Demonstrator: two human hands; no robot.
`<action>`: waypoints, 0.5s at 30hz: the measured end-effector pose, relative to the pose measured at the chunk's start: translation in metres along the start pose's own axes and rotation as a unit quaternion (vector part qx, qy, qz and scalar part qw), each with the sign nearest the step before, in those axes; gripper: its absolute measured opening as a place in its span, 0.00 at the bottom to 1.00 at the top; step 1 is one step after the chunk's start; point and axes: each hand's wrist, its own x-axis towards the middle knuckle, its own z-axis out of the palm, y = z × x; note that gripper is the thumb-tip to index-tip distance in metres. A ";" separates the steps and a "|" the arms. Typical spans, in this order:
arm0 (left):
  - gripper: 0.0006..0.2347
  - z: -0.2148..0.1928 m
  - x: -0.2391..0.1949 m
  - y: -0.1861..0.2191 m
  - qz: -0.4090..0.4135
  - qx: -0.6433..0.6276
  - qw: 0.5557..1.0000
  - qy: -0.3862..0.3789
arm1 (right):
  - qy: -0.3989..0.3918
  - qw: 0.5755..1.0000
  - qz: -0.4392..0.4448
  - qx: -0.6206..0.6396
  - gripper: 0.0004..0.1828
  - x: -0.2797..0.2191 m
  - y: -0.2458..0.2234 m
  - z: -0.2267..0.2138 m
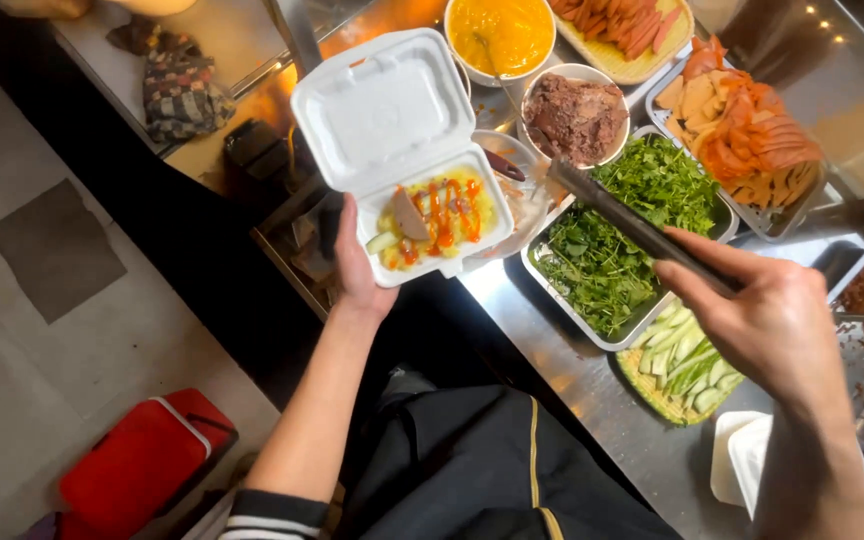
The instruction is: Preparing a food order in a styrofoam container and handling a cash transaction
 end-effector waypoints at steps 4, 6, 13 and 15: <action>0.29 0.021 -0.002 -0.015 -0.031 0.019 0.998 0.054 | 0.087 0.989 -0.116 0.004 0.23 -0.023 -0.003 -0.018; 0.28 0.022 0.003 -0.028 -0.041 0.001 0.998 0.043 | 0.012 0.991 -0.104 0.081 0.25 -0.030 -0.016 -0.021; 0.28 0.054 -0.015 -0.021 -0.038 -0.015 0.999 0.024 | 0.004 0.999 -0.046 0.019 0.28 -0.027 -0.022 0.004; 0.28 0.057 -0.020 -0.018 -0.022 0.002 1.000 -0.005 | 0.008 0.997 -0.081 -0.001 0.30 -0.034 -0.022 -0.001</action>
